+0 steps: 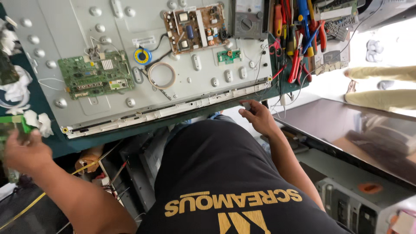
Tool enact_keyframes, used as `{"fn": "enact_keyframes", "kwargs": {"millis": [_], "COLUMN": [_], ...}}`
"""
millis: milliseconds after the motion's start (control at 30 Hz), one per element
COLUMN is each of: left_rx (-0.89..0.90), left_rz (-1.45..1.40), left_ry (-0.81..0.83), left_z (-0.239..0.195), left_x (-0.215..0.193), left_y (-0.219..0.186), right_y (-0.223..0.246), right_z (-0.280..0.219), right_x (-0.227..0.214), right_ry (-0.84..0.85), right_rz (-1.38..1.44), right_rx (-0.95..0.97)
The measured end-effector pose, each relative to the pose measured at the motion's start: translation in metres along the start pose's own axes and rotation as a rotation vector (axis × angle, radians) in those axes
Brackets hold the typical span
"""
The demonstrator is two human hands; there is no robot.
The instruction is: The person works on a disassembled television, using a multimeter to test components on the circuit board. They handle wires and a roll of tape while manipulating the internal electronics.
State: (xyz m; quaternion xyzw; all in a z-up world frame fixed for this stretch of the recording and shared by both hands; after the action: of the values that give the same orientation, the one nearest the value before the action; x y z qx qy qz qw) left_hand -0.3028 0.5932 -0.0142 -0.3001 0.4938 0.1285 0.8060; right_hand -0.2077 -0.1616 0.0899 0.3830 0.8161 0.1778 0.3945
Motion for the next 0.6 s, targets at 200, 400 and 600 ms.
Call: {"fn": "enact_keyframes", "kwargs": {"millis": [200, 400, 600], "left_rx": [0.056, 0.459, 0.585], "left_rz": [-0.269, -0.574, -0.182], "left_ry": [-0.095, 0.442, 0.161], "left_z": [-0.018, -0.102, -0.122], "left_x": [-0.062, 0.037, 0.078], "left_y": [-0.187, -0.422, -0.452], "right_y": [-0.018, -0.047, -0.040], "right_z": [0.013, 0.037, 0.025], "right_x": [-0.027, -0.046, -0.071], "right_ry": [-0.019, -0.029, 0.091], "right_rz": [0.020, 0.151, 0.223], "right_rx": [-0.140, -0.154, -0.354]}}
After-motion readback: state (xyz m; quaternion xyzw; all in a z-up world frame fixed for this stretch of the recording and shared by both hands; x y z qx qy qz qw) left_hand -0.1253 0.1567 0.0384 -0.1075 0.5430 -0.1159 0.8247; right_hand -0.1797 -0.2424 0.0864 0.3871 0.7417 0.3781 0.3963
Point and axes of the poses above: each hand's wrist, its own z-axis towards the middle knuckle, its own x-axis out of the palm, y = z × x, the point moved 5 cm from there along z, towards the middle knuckle, and after that the axes turned 6 degrees about -z, right-handed, at the moved point
